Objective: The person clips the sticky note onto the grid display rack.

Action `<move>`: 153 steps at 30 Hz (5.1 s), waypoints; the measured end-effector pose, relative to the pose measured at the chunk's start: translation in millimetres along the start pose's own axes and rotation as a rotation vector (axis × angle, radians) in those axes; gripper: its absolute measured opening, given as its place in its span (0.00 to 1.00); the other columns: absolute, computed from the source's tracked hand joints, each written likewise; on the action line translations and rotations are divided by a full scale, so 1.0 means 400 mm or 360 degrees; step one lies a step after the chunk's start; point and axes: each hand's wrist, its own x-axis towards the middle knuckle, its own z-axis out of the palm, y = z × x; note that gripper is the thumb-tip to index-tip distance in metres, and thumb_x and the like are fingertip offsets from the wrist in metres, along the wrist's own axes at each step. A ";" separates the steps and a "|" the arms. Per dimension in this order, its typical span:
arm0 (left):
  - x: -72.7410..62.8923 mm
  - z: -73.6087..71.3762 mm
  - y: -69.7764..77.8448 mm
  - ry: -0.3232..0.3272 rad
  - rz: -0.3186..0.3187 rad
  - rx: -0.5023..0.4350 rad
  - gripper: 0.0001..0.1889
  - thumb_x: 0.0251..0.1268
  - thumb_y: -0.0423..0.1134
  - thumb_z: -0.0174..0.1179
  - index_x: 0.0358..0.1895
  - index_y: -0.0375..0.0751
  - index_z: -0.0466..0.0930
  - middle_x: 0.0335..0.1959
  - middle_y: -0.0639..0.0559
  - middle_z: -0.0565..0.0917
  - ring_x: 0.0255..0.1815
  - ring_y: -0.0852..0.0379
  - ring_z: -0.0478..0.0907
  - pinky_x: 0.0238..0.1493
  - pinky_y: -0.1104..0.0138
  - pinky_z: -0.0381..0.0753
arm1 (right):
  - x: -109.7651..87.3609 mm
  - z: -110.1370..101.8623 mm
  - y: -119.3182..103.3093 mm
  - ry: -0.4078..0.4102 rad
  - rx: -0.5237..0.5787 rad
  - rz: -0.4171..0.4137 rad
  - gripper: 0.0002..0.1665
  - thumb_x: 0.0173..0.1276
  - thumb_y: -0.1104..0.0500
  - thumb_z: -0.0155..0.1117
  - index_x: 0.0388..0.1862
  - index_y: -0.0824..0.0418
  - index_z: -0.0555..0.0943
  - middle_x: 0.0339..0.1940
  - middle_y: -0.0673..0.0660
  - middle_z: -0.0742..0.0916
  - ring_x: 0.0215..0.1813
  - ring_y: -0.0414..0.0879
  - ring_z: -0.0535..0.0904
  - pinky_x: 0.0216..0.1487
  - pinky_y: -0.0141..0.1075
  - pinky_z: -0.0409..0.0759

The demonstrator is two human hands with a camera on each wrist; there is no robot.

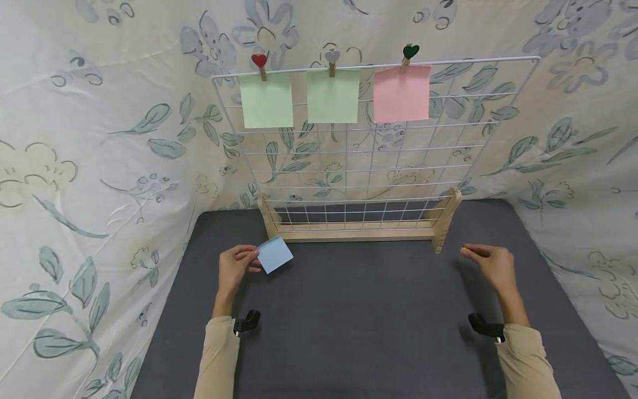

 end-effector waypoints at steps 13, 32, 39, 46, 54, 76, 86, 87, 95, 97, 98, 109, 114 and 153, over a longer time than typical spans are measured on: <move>0.002 0.077 0.060 -0.0083 0.0094 -0.0021 0.08 0.61 0.24 0.64 0.42 0.21 0.82 0.38 0.30 0.85 0.27 0.55 0.86 0.31 0.56 0.90 | 0.020 -0.052 -0.102 -0.0175 0.0077 -0.0044 0.21 0.70 0.52 0.65 0.50 0.69 0.85 0.37 0.66 0.89 0.29 0.26 0.78 0.25 0.24 0.78; 0.019 0.143 0.176 -0.0249 0.0258 -0.0055 0.12 0.65 0.30 0.64 0.46 0.22 0.83 0.41 0.28 0.84 0.31 0.44 0.86 0.33 0.56 0.90 | 0.063 -0.130 -0.224 -0.0086 0.0088 -0.0264 0.19 0.67 0.53 0.68 0.48 0.66 0.86 0.37 0.63 0.89 0.32 0.17 0.73 0.29 0.18 0.72; 0.027 0.174 0.239 -0.0321 0.0265 -0.0125 0.11 0.66 0.31 0.63 0.46 0.25 0.83 0.35 0.32 0.84 0.27 0.53 0.85 0.32 0.57 0.90 | 0.075 -0.162 -0.255 -0.0077 0.0132 -0.0278 0.19 0.67 0.54 0.68 0.48 0.67 0.86 0.35 0.61 0.90 0.33 0.17 0.75 0.32 0.15 0.73; 0.037 0.223 0.289 -0.0389 0.0332 -0.0206 0.11 0.66 0.28 0.63 0.46 0.23 0.82 0.35 0.34 0.84 0.28 0.56 0.84 0.31 0.57 0.90 | 0.094 -0.184 -0.292 -0.0026 0.0119 -0.0294 0.19 0.66 0.53 0.70 0.47 0.67 0.87 0.37 0.63 0.89 0.34 0.16 0.73 0.34 0.15 0.71; 0.032 0.293 0.339 -0.0416 0.0341 -0.0272 0.11 0.66 0.29 0.63 0.46 0.22 0.82 0.37 0.34 0.84 0.27 0.56 0.84 0.32 0.59 0.90 | 0.104 -0.201 -0.330 -0.0039 0.0106 -0.0278 0.23 0.66 0.48 0.69 0.48 0.66 0.87 0.41 0.65 0.88 0.35 0.16 0.72 0.37 0.18 0.71; 0.004 0.392 0.475 -0.0278 0.0598 -0.0339 0.08 0.64 0.25 0.63 0.43 0.22 0.83 0.38 0.31 0.86 0.26 0.46 0.85 0.30 0.58 0.90 | 0.127 -0.242 -0.472 0.0049 0.0270 -0.0428 0.21 0.64 0.49 0.71 0.48 0.64 0.87 0.34 0.35 0.88 0.39 0.20 0.77 0.38 0.19 0.72; -0.013 0.462 0.551 -0.0364 0.0704 -0.0377 0.08 0.64 0.26 0.63 0.44 0.24 0.84 0.38 0.34 0.85 0.27 0.49 0.86 0.30 0.62 0.90 | 0.145 -0.268 -0.543 0.0102 0.0406 -0.0507 0.19 0.64 0.55 0.71 0.47 0.67 0.87 0.31 0.31 0.86 0.39 0.23 0.80 0.34 0.21 0.69; -0.015 0.468 0.558 -0.0377 0.0710 -0.0381 0.08 0.64 0.26 0.63 0.43 0.23 0.84 0.38 0.33 0.85 0.26 0.48 0.86 0.30 0.62 0.90 | 0.146 -0.272 -0.549 0.0107 0.0409 -0.0509 0.19 0.64 0.55 0.72 0.47 0.67 0.87 0.30 0.29 0.86 0.39 0.23 0.80 0.32 0.22 0.67; -0.028 0.509 0.602 -0.0432 0.0751 -0.0374 0.10 0.64 0.27 0.64 0.44 0.23 0.84 0.38 0.31 0.85 0.27 0.41 0.85 0.30 0.60 0.90 | 0.152 -0.290 -0.584 0.0106 0.0447 -0.0538 0.16 0.63 0.59 0.72 0.47 0.68 0.86 0.29 0.28 0.85 0.36 0.24 0.81 0.32 0.22 0.68; -0.027 0.519 0.616 -0.0441 0.0780 -0.0373 0.10 0.64 0.27 0.64 0.44 0.23 0.84 0.38 0.32 0.86 0.27 0.41 0.85 0.31 0.60 0.90 | 0.156 -0.295 -0.593 0.0101 0.0461 -0.0544 0.16 0.64 0.59 0.71 0.47 0.68 0.86 0.29 0.28 0.85 0.37 0.24 0.81 0.35 0.22 0.70; -0.028 0.523 0.625 -0.0446 0.0797 -0.0369 0.09 0.64 0.28 0.64 0.44 0.24 0.84 0.37 0.32 0.86 0.26 0.42 0.85 0.31 0.61 0.89 | 0.158 -0.298 -0.598 0.0105 0.0462 -0.0558 0.16 0.64 0.59 0.71 0.47 0.68 0.86 0.28 0.28 0.85 0.37 0.25 0.81 0.37 0.21 0.72; -0.035 0.567 0.702 -0.0503 0.0911 -0.0367 0.07 0.63 0.25 0.63 0.42 0.23 0.84 0.37 0.35 0.86 0.28 0.50 0.86 0.32 0.66 0.89 | 0.170 -0.342 -0.651 0.0164 0.0529 -0.0602 0.16 0.63 0.58 0.72 0.45 0.68 0.87 0.28 0.30 0.85 0.39 0.28 0.82 0.51 0.23 0.78; -0.044 0.580 0.743 -0.0530 0.0962 -0.0320 0.08 0.64 0.26 0.63 0.43 0.24 0.84 0.38 0.35 0.87 0.30 0.51 0.87 0.33 0.68 0.89 | 0.180 -0.362 -0.665 0.0197 0.0580 -0.0624 0.15 0.63 0.59 0.72 0.45 0.68 0.87 0.28 0.33 0.86 0.39 0.31 0.83 0.51 0.22 0.79; 0.001 0.691 0.961 -0.0190 0.0916 -0.0080 0.08 0.66 0.33 0.64 0.44 0.33 0.86 0.38 0.47 0.89 0.23 0.64 0.84 0.27 0.80 0.83 | 0.309 -0.506 -0.803 0.0129 0.0479 -0.0705 0.19 0.63 0.56 0.69 0.49 0.66 0.86 0.29 0.32 0.85 0.38 0.27 0.82 0.66 0.31 0.75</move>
